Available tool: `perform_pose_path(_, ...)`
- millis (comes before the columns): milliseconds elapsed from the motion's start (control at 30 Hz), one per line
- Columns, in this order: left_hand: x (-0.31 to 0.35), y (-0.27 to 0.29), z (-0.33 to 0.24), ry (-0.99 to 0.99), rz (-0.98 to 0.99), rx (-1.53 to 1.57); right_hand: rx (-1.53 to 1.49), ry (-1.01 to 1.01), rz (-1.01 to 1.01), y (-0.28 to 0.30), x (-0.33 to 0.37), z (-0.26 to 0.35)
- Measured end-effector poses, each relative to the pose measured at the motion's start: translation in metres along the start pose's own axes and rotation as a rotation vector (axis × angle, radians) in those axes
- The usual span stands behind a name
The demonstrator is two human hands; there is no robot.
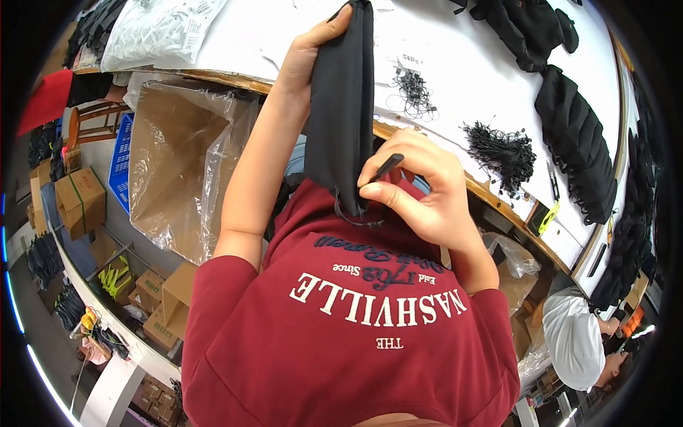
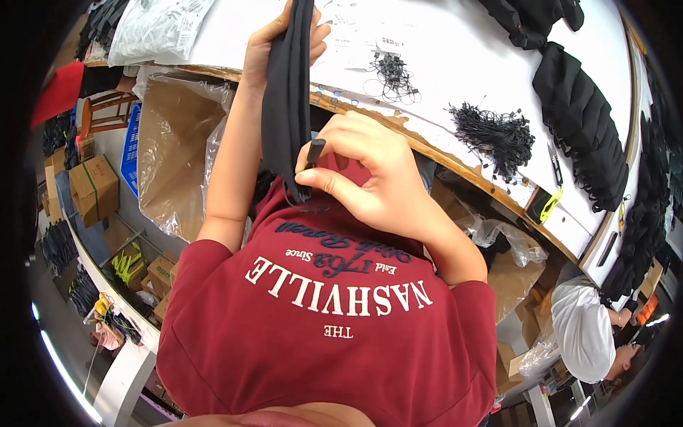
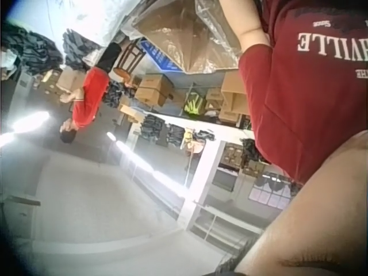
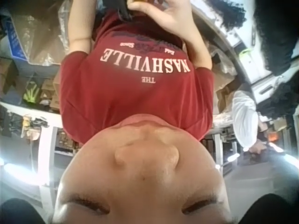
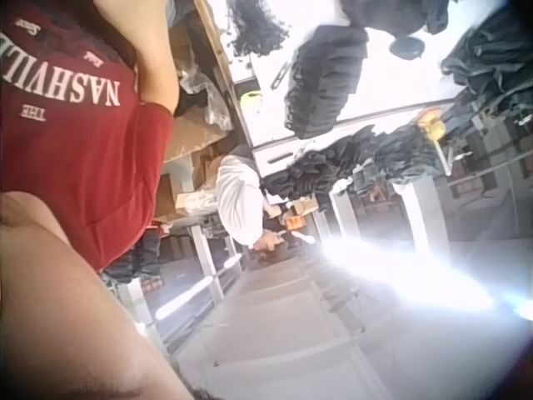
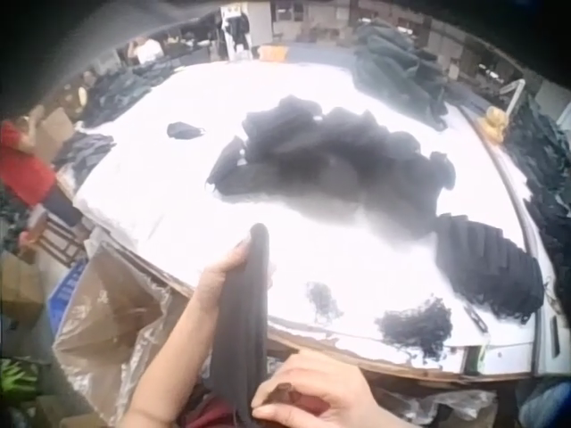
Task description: Checking and packing small black pouches into larger quantities.
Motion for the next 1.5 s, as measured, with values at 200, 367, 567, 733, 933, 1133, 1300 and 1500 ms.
perform_pose_path(200, -0.002, -0.004, 0.004, -0.011, 0.137, 0.094, 0.026, -0.013, -0.015, 0.001, -0.001, 0.006)
perform_pose_path(367, 0.001, 0.004, -0.006, -0.034, -0.014, -0.007, 0.015, -0.039, 0.012, 0.003, 0.006, 0.004)
perform_pose_path(567, 0.006, -0.011, -0.007, -0.083, -0.028, -0.229, 0.053, 0.074, -0.023, 0.004, 0.004, 0.008)
perform_pose_path(733, 0.014, -0.054, -0.013, -0.293, 0.431, -0.173, 0.135, -0.006, -0.091, 0.016, -0.005, 0.006)
perform_pose_path(933, 0.002, -0.017, -0.015, -0.1, 0.291, 0.016, 0.057, -0.08, 0.079, 0.003, 0.009, 0.001)
perform_pose_path(1133, 0.003, 0.006, -0.021, -0.122, -0.093, -0.129, 0.089, -0.131, -0.046, 0.016, 0.011, -0.009)
perform_pose_path(1300, 0.021, 0.004, -0.022, -0.1, -0.159, -0.066, -0.236, -0.352, -0.36, 0.048, 0.015, -0.046)
perform_pose_path(1500, 0.054, -0.029, -0.05, -0.586, 0.239, -1.246, -0.915, -0.646, -0.448, 0.069, 0.034, -0.093)
Point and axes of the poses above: each hand's wrist, its own x-axis away from the middle knuckle, its own y-axis out of the back of the hand, z = x × y, the point moved 7 cm from there along -x, towards the middle knuckle
